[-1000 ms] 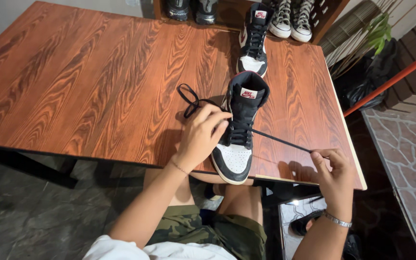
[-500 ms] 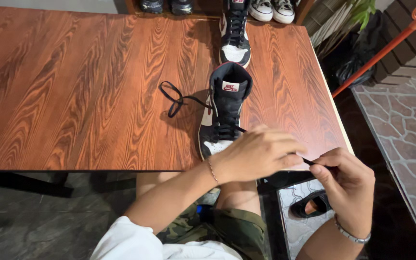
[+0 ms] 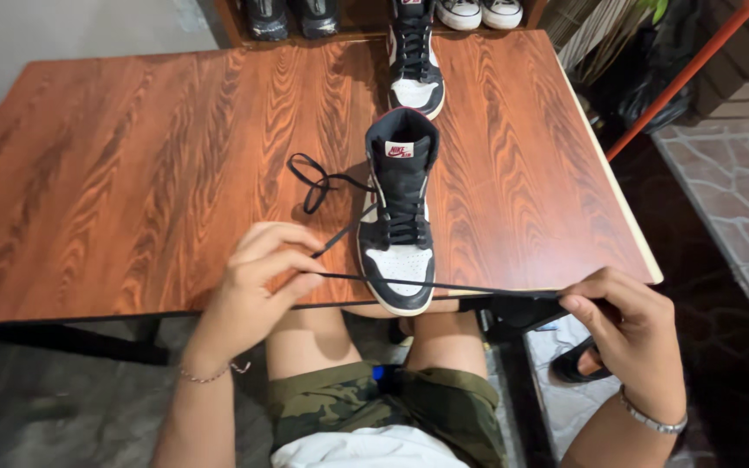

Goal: The person removes the laces from a high-top sneaker and then re-laces it through the eyelets. The shoe is placed on a wooden table, and the person threads the laces through each eyelet in sequence, pulling them tight as they go.

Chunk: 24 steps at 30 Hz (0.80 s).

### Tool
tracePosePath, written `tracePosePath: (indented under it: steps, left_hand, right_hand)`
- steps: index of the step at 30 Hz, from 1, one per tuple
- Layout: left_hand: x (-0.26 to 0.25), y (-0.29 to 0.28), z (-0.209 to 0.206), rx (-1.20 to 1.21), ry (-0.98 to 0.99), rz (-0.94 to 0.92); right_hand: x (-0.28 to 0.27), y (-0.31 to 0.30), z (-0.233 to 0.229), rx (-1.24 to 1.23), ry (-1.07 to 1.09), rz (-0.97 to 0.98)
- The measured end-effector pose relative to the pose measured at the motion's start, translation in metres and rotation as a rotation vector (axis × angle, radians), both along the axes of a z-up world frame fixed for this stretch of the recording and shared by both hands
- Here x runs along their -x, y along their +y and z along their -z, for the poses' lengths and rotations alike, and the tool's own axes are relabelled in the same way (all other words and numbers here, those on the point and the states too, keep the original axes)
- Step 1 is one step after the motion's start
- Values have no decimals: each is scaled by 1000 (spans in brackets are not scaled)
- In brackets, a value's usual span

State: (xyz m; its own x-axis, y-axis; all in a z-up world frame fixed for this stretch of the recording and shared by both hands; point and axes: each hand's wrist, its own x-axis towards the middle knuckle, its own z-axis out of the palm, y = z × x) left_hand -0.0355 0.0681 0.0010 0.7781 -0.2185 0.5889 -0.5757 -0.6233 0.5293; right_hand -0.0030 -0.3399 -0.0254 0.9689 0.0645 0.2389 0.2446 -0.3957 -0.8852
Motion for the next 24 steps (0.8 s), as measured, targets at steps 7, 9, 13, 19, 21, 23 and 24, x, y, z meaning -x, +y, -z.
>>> tracePosePath:
  steps: [7, 9, 13, 19, 21, 23, 24]
  left_hand:
    - [10, 16, 16, -230, 40, -392]
    - [11, -1, 22, -63, 44, -345]
    - [18, -54, 30, 311, 194, 68]
    - [9, -81, 36, 420, 469, 349]
    - [6, -81, 38, 407, 502, 271]
    - [7, -77, 42, 358, 552, 144]
    - [7, -76, 44, 357, 516, 157]
  right_hand:
    - [-7, 38, 10, 91, -342, -174]
    - [-6, 57, 13, 126, -321, -242]
    - [3, 92, 15, 144, -177, -392]
    - [5, 108, 12, 87, -260, -502]
    - [6, 110, 12, 103, -275, -445]
    - [6, 110, 13, 114, -267, -408]
    - [6, 111, 14, 118, -251, -400]
